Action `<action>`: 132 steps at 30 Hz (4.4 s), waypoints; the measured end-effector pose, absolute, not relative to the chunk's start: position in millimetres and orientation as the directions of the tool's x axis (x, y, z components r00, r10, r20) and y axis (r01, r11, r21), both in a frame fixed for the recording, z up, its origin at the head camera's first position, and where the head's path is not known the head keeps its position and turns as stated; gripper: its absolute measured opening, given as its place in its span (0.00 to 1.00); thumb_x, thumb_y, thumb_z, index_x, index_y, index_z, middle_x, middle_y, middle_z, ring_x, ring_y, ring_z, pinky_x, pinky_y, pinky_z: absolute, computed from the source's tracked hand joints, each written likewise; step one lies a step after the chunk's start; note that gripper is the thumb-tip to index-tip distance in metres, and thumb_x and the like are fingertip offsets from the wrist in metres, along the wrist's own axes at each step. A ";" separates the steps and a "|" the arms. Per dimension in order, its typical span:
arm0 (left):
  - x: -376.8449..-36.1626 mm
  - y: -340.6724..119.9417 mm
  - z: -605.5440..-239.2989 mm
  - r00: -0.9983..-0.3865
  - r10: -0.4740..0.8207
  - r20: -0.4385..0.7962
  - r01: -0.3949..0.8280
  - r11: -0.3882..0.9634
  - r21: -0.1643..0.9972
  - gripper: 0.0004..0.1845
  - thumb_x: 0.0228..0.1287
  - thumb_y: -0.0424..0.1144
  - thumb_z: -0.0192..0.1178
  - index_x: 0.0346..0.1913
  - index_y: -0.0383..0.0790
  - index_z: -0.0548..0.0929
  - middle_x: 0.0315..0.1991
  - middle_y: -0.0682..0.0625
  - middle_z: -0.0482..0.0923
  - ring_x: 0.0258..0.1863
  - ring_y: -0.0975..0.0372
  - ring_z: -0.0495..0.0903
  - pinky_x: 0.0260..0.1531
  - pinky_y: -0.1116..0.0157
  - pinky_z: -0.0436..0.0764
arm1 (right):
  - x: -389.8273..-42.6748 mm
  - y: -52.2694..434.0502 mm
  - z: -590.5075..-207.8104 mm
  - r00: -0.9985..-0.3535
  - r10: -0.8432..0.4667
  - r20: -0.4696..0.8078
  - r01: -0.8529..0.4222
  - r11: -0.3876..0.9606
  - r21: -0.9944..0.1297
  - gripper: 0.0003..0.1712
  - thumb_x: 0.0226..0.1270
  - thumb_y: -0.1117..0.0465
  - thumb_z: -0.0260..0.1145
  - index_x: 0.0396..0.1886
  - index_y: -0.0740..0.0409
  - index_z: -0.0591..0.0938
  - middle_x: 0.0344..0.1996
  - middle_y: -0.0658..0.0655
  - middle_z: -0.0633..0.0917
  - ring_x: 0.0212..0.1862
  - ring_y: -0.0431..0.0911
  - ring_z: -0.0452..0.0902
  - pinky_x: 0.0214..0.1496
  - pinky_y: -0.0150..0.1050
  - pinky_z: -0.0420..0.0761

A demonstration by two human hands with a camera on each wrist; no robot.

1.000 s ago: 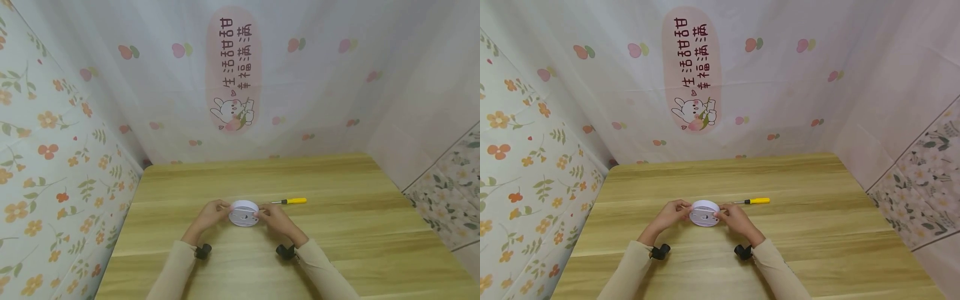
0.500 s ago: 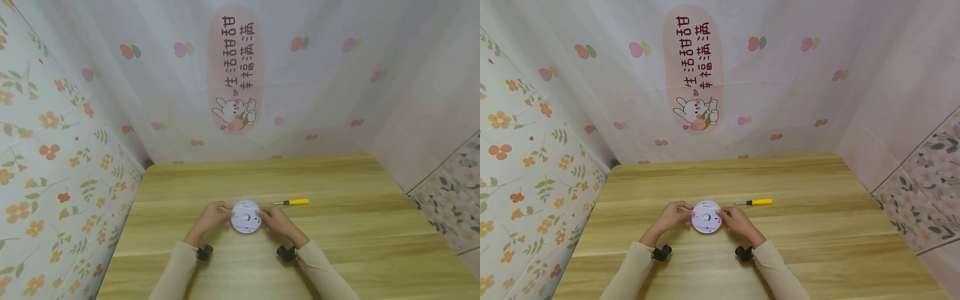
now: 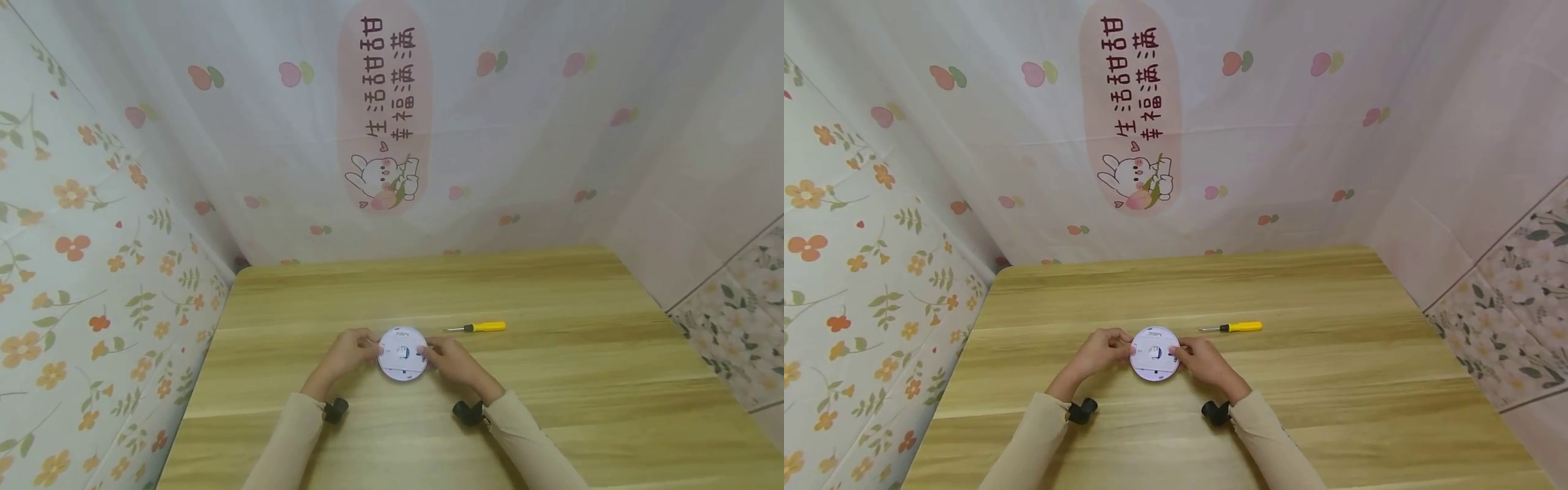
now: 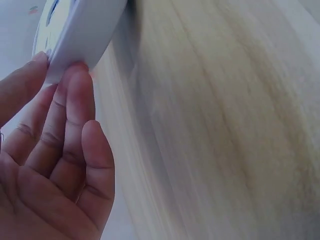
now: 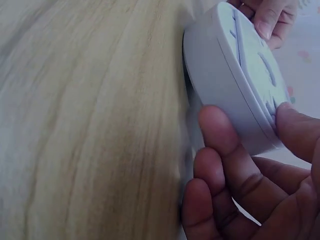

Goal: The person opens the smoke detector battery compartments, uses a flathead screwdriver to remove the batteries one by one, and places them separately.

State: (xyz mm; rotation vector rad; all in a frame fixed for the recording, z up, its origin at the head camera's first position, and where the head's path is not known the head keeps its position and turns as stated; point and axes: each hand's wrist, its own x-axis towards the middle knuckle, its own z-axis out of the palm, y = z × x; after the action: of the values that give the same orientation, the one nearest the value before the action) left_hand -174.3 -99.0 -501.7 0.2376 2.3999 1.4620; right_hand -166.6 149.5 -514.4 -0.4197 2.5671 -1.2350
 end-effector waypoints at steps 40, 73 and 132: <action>-168.8 -100.1 -491.5 -0.848 0.501 -0.172 0.195 0.597 0.778 0.37 0.59 0.40 0.68 0.71 0.45 0.66 0.59 0.41 0.78 0.54 0.55 0.79 0.58 0.54 0.76 | -165.9 153.1 -516.5 -0.887 -0.450 -0.107 -0.187 0.562 -0.806 0.40 0.60 0.52 0.70 0.68 0.65 0.68 0.32 0.51 0.80 0.33 0.40 0.70 0.32 0.29 0.72; -169.8 -95.6 -492.5 -0.894 0.435 -0.110 0.284 0.738 0.613 0.35 0.47 0.45 0.74 0.62 0.44 0.78 0.45 0.46 0.86 0.40 0.61 0.83 0.48 0.57 0.80 | -160.2 151.8 -519.2 -0.890 -0.448 -0.086 -0.280 0.686 -0.672 0.32 0.69 0.51 0.62 0.67 0.64 0.70 0.38 0.55 0.84 0.35 0.40 0.72 0.43 0.37 0.79; -166.4 -102.3 -498.4 -0.851 0.469 -0.235 0.049 0.517 0.854 0.42 0.57 0.41 0.69 0.73 0.40 0.60 0.57 0.40 0.78 0.55 0.53 0.79 0.57 0.54 0.78 | -167.4 138.4 -510.5 -0.893 -0.450 0.031 -0.306 0.555 -0.773 0.33 0.53 0.60 0.74 0.62 0.53 0.76 0.60 0.57 0.75 0.61 0.53 0.63 0.63 0.52 0.67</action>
State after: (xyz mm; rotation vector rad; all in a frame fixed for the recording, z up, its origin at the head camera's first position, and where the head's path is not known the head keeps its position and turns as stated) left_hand -166.4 -102.3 -498.4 0.4248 2.3210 1.2866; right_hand -167.4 138.4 -510.5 -0.6422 2.6169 -1.2510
